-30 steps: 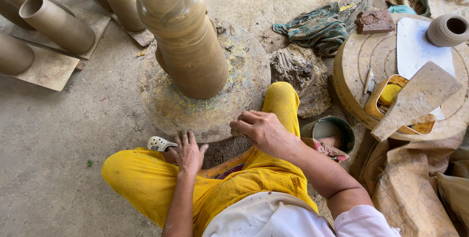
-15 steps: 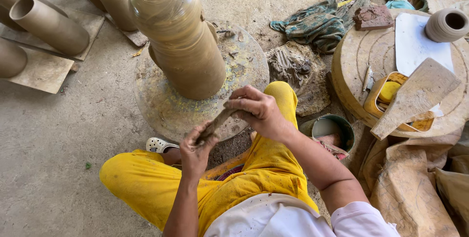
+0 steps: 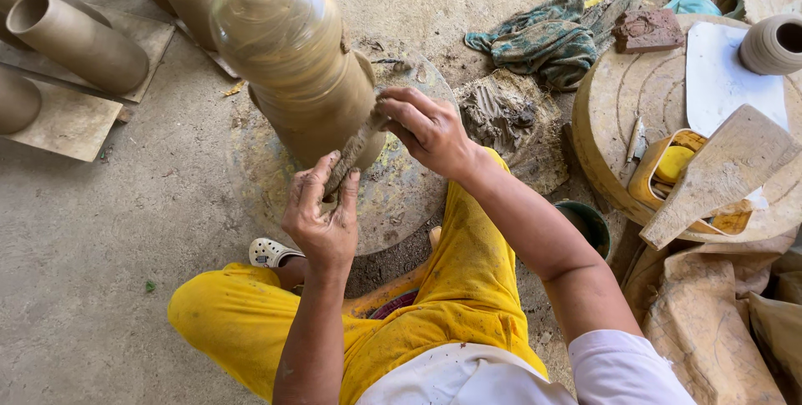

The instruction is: The person shapes a tall clay vessel on a pottery wheel and attaches long strips of clay to its sides by hand.

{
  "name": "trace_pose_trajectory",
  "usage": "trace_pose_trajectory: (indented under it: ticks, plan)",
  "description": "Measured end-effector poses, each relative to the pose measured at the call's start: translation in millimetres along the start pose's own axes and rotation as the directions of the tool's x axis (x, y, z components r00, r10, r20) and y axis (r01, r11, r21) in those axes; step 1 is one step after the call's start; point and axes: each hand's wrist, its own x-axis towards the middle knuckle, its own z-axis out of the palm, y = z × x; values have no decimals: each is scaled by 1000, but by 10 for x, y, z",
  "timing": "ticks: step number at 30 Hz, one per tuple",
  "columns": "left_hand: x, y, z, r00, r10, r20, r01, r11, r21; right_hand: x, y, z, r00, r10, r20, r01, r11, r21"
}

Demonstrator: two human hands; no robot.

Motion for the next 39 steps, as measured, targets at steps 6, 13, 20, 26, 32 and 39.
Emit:
trace_pose_trajectory:
  ticks: [6,13,20,26,32,39]
  plan:
    - [267,-2,217,990,131,-44,-121,977,178,227,371,99,993,-105,-60,102,993,-57]
    - [418,-63,381,978,200,-61,-181,955,236,383,616,224,985,-150,-84,143,987,-76]
    - [488,-96,453,981,186,-55,-165,949,268,445,773,306,981,-176,-85,171,983,-59]
    - [531,-133,525,984,169,-56,-149,954,261,461,834,318,984,-165,-69,161,986,-49]
    - [520,-165,502,984,168,-57,-148,952,267,463,889,363,977,-205,-64,202,978,-52]
    - [534,-211,457,982,175,-71,-150,951,271,524,971,442,969,-239,-59,237,971,-40]
